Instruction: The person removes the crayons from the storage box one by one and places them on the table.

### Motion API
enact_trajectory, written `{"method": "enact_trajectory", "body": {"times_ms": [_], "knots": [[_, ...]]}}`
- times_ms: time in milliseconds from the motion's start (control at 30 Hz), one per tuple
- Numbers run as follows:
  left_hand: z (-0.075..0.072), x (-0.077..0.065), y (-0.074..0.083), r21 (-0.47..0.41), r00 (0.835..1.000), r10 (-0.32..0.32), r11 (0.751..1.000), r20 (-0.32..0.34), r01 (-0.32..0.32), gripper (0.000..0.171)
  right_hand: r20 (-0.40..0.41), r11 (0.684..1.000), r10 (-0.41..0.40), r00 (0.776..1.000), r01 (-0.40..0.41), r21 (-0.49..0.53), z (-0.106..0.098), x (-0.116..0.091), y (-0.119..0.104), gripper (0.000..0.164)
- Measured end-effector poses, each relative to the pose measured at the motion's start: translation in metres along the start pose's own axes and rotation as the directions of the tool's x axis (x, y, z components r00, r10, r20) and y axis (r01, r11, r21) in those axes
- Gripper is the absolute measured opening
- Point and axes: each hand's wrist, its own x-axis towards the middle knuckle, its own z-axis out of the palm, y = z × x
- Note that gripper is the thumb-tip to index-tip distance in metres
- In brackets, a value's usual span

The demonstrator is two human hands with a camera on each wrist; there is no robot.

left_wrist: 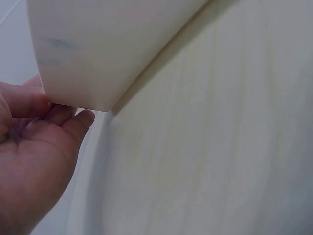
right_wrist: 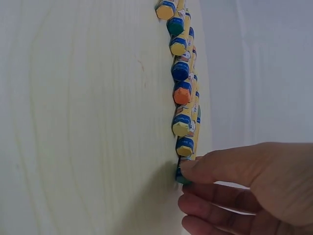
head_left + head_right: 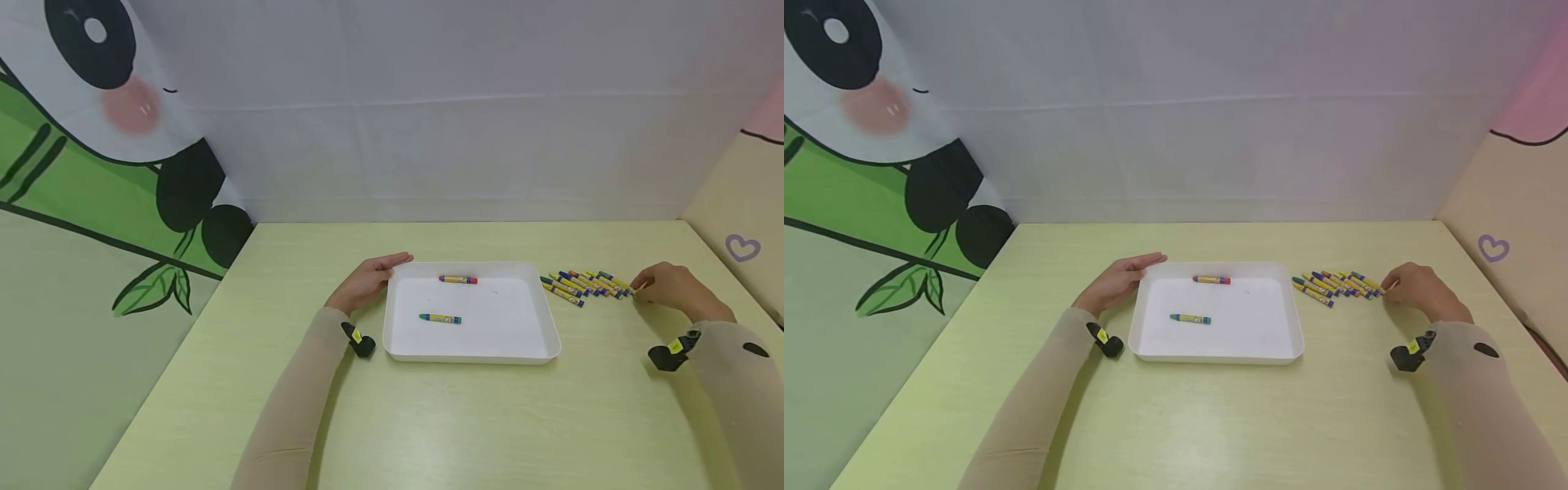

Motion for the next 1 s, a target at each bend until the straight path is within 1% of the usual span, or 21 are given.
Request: {"method": "enact_trajectory", "body": {"times_ms": [233,400,633,767,1000], "knots": [[0.001,0.001,0.000,0.002,1.000,0.002,1.000,-0.005,-0.002,0.046,-0.020,1.000,-0.009,1.000,0.009,0.008,-0.004,-0.003,-0.007,0.030],[0.001,0.000,0.000,-0.002,1.000,0.004,1.000,0.000,-0.004,0.047,-0.020,1.000,0.001,1.000,0.000,0.016,-0.008,-0.003,-0.017,0.032],[0.001,-0.001,0.002,-0.001,1.000,0.007,1.000,-0.003,-0.007,0.046,-0.043,0.999,-0.038,0.998,0.039,0.024,-0.012,0.001,-0.035,0.035],[0.002,-0.002,0.002,0.004,1.000,0.000,1.000,-0.006,0.000,0.046,-0.038,0.998,-0.045,0.998,0.047,0.039,-0.012,0.002,-0.046,0.036],[0.002,-0.002,0.003,0.004,1.000,0.011,1.000,-0.003,-0.011,0.047,-0.043,0.996,-0.067,0.997,0.069,0.054,-0.016,0.004,-0.066,0.037]]}}
